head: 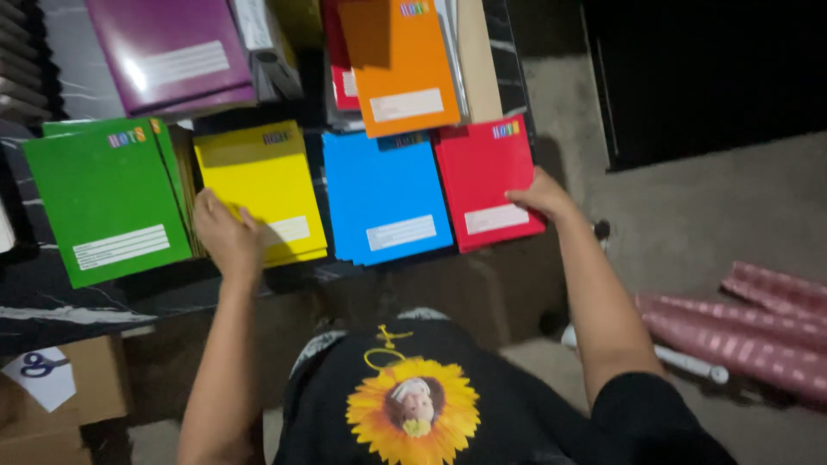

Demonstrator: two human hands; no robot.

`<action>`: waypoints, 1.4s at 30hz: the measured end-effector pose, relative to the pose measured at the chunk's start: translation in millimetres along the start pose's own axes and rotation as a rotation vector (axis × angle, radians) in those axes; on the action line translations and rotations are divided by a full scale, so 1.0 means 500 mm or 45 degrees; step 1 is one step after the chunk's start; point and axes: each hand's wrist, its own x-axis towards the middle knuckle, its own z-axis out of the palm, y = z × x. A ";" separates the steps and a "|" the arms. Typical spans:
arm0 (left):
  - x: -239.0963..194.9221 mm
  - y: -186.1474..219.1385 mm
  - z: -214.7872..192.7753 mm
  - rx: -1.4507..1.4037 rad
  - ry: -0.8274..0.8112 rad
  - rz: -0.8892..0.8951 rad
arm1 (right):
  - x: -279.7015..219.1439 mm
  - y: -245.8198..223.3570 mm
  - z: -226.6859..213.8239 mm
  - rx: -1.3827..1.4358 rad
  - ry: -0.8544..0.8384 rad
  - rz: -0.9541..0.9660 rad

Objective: Sorting various colored notebooks into organized stacks on a table.

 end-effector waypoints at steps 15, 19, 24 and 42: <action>0.303 0.404 0.292 -0.696 -0.241 -0.175 | 0.300 -0.367 0.216 -0.452 0.728 -0.497; 0.293 0.437 0.326 -0.967 -0.417 -0.256 | 0.326 -0.332 0.201 -0.019 0.480 -0.248; 0.252 0.472 0.315 -1.307 -0.522 -0.302 | 0.325 -0.262 0.153 0.446 0.273 -0.098; 0.258 0.528 0.406 -0.466 0.012 0.029 | 0.430 -0.208 0.074 0.808 0.015 -0.172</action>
